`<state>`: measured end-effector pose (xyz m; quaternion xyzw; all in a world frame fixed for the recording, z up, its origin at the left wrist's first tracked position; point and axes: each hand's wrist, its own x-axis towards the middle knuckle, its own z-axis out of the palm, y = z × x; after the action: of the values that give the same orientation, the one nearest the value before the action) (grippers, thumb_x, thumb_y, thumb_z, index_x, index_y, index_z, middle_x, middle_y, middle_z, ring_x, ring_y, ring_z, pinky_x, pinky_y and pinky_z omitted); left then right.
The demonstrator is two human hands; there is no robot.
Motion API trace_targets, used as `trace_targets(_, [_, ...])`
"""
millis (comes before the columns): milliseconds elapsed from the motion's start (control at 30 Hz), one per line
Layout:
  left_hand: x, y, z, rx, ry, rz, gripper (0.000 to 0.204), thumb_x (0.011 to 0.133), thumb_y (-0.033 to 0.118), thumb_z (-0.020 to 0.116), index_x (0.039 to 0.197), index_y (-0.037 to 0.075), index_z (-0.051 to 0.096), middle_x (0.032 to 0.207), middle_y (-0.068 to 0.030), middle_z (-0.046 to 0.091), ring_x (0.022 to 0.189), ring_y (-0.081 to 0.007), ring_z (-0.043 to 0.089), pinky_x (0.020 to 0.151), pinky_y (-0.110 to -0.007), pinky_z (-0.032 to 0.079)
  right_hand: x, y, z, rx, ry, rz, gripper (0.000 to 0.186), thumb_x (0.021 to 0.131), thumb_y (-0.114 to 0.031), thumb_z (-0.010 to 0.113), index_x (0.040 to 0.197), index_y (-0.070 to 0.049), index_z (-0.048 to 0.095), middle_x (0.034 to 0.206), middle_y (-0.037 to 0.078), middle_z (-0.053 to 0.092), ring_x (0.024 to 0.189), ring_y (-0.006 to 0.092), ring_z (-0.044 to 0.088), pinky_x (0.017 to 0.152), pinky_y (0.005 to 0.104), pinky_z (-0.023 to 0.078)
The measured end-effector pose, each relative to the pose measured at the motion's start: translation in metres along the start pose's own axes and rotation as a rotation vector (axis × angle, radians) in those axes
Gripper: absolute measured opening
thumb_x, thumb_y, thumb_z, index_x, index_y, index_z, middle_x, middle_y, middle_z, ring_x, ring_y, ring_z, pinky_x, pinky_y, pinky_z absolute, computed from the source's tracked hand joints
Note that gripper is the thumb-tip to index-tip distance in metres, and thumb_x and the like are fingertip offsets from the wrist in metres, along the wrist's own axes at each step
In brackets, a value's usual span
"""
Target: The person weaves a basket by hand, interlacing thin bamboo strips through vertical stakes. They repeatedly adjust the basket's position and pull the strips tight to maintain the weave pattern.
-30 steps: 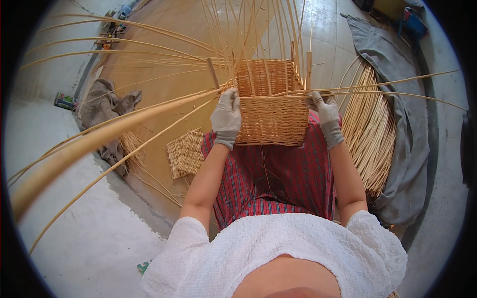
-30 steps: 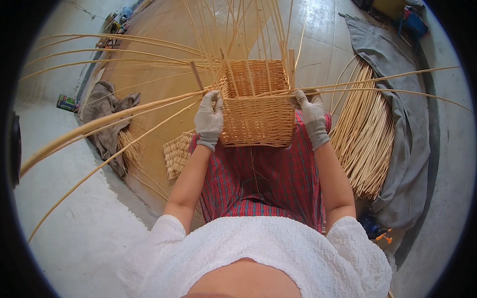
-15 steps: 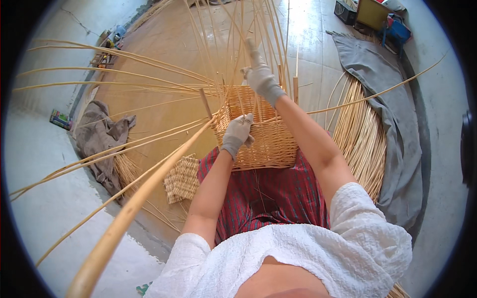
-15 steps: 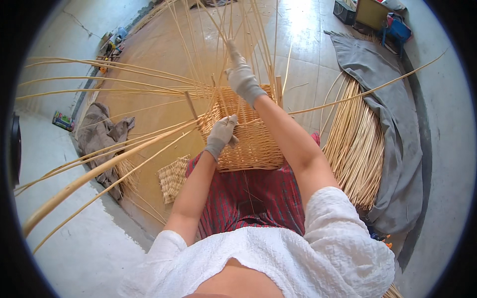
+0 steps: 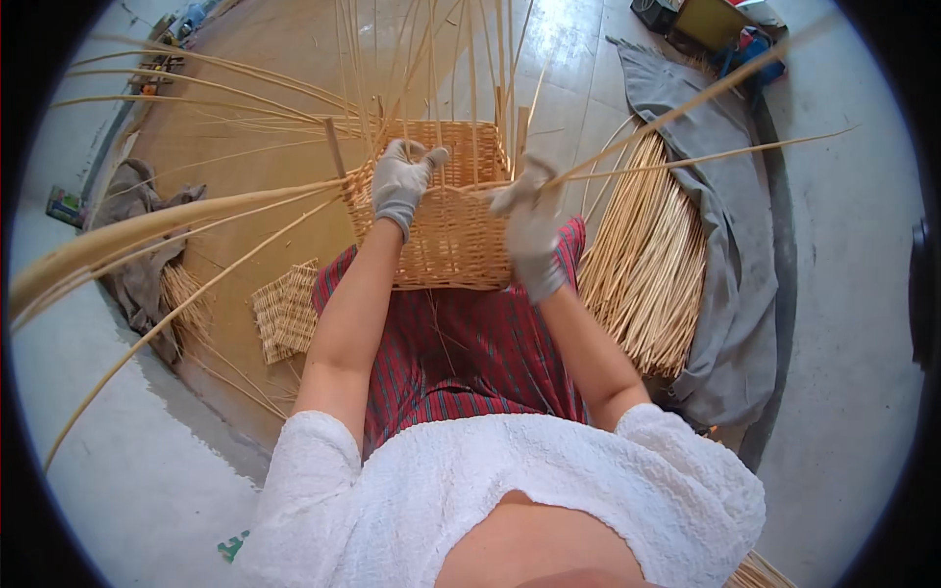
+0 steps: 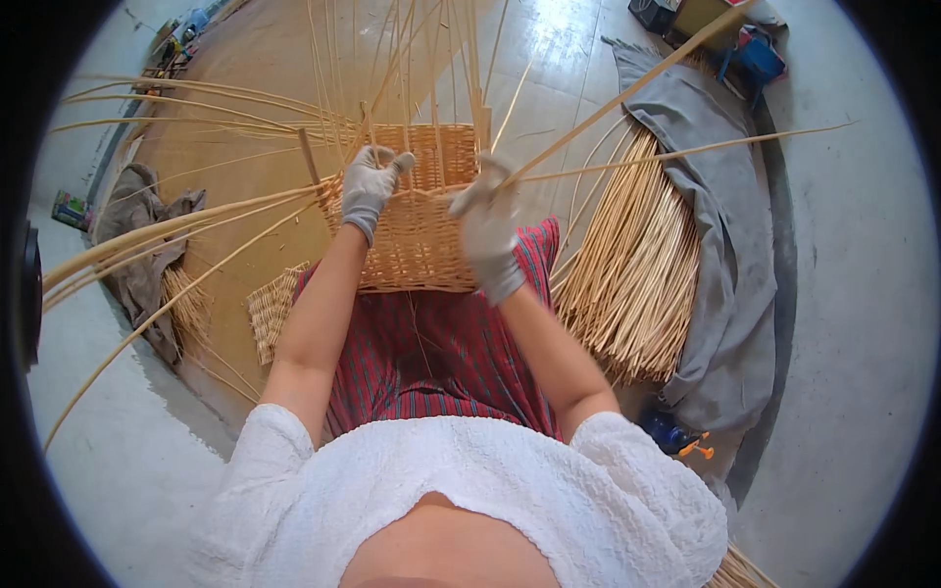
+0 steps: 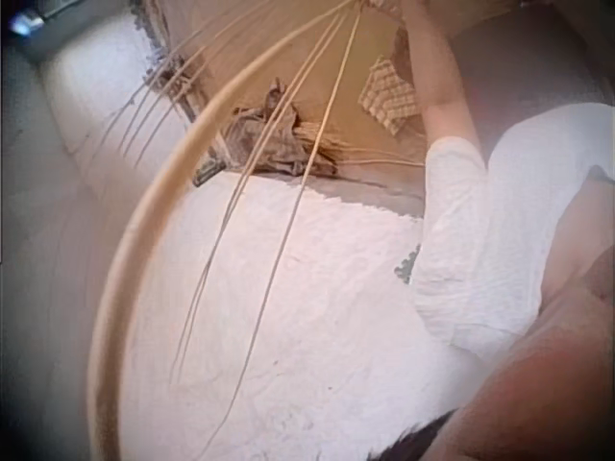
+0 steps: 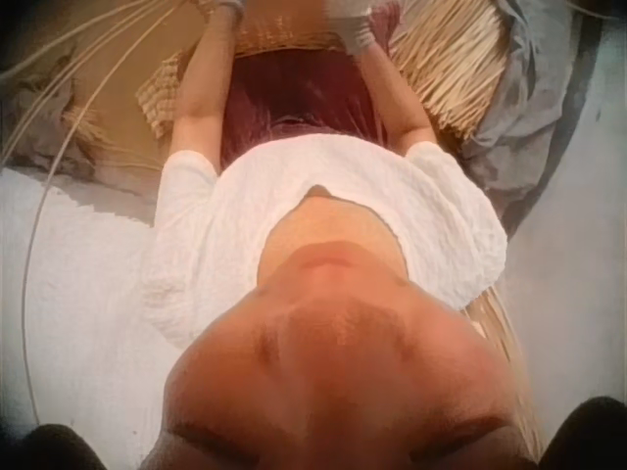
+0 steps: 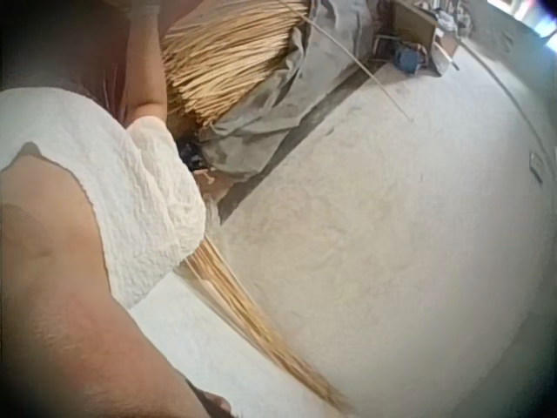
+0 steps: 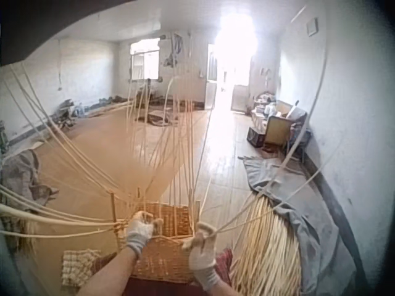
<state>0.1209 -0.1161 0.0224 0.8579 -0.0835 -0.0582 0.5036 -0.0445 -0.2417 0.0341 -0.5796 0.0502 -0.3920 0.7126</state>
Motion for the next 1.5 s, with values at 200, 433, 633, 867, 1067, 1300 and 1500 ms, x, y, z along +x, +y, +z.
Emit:
trace_targets(200, [-0.045,0.037,0.018,-0.189,-0.390,-0.025,0.024,0.105,0.024,0.059,0.119,0.005,0.060,0.099,-0.0101,0.067,0.058,-0.0149,0.065,0.048,-0.032,0.054,0.030,-0.013,-0.092,-0.020,0.344,0.116,0.017,0.105,-0.006,0.055,0.120,-0.007,0.046,0.096,0.012,0.071,0.091,0.0248,0.074,0.081,0.0350,0.061])
trace_targets(433, [-0.055,0.038,0.052,0.005,-0.452,-0.067,0.039,0.106,0.040,0.054,0.110,0.002,0.063,0.070,-0.0076,0.065,0.045,-0.0176,0.062,0.038,-0.033,0.050,0.155,0.008,-0.008,-0.072,-0.318,-0.119,0.034,0.100,0.000,0.052,0.133,-0.008,0.053,0.110,0.012,0.065,0.098,0.0240,0.069,0.082,0.0350,0.058])
trace_targets(633, [-0.044,0.015,0.044,-0.290,-0.464,-0.189,0.040,0.105,0.038,0.058,0.114,0.000,0.062,0.088,-0.0118,0.069,0.043,-0.0172,0.062,0.036,-0.030,0.049,0.165,-0.009,-0.026,-0.137,-0.047,-0.001,0.041,0.103,-0.003,0.050,0.141,-0.016,0.044,0.079,0.002,0.054,0.070,0.0099,0.057,0.067,0.0312,0.056])
trace_targets(867, [-0.088,0.043,0.044,0.398,0.056,0.886,0.085,0.087,0.027,0.079,0.157,0.008,0.034,0.126,-0.0126,0.065,0.112,-0.0354,0.064,0.104,-0.050,0.047,0.084,0.031,-0.115,-0.069,0.270,-0.059,0.043,0.108,-0.009,0.044,0.150,-0.017,0.033,0.074,-0.001,0.047,0.062,0.0095,0.050,0.072,0.0385,0.060])
trace_targets(1067, [-0.074,0.014,0.071,0.450,-0.142,0.765,0.100,0.080,0.031,0.082,0.162,0.011,0.028,0.116,-0.0112,0.069,0.113,-0.0346,0.062,0.104,-0.047,0.042,0.073,0.072,-0.133,0.079,0.602,0.200,0.038,0.112,-0.019,0.041,0.150,-0.019,0.043,0.063,-0.001,0.043,0.045,0.0103,0.041,0.051,0.0338,0.056])
trace_targets(1300, [-0.052,-0.036,0.092,0.615,-0.054,0.864,0.087,0.091,0.040,0.070,0.162,0.011,0.029,0.112,-0.0101,0.067,0.106,-0.0238,0.063,0.095,-0.036,0.046,-0.010,-0.006,0.001,-0.179,0.088,-0.116,0.046,0.104,-0.021,0.051,0.147,-0.008,0.048,0.084,0.003,0.057,0.073,0.0167,0.061,0.065,0.0307,0.053])
trace_targets(1500, [-0.049,-0.041,0.081,-0.886,-0.219,0.367,0.042,0.106,0.031,0.057,0.139,0.007,0.053,0.119,-0.0112,0.064,0.113,-0.0222,0.060,0.101,-0.035,0.052,0.031,-0.019,0.018,0.488,-0.250,0.030,0.053,0.090,-0.023,0.068,0.138,-0.002,0.058,0.115,0.014,0.068,0.104,0.0214,0.066,0.089,0.0308,0.052])
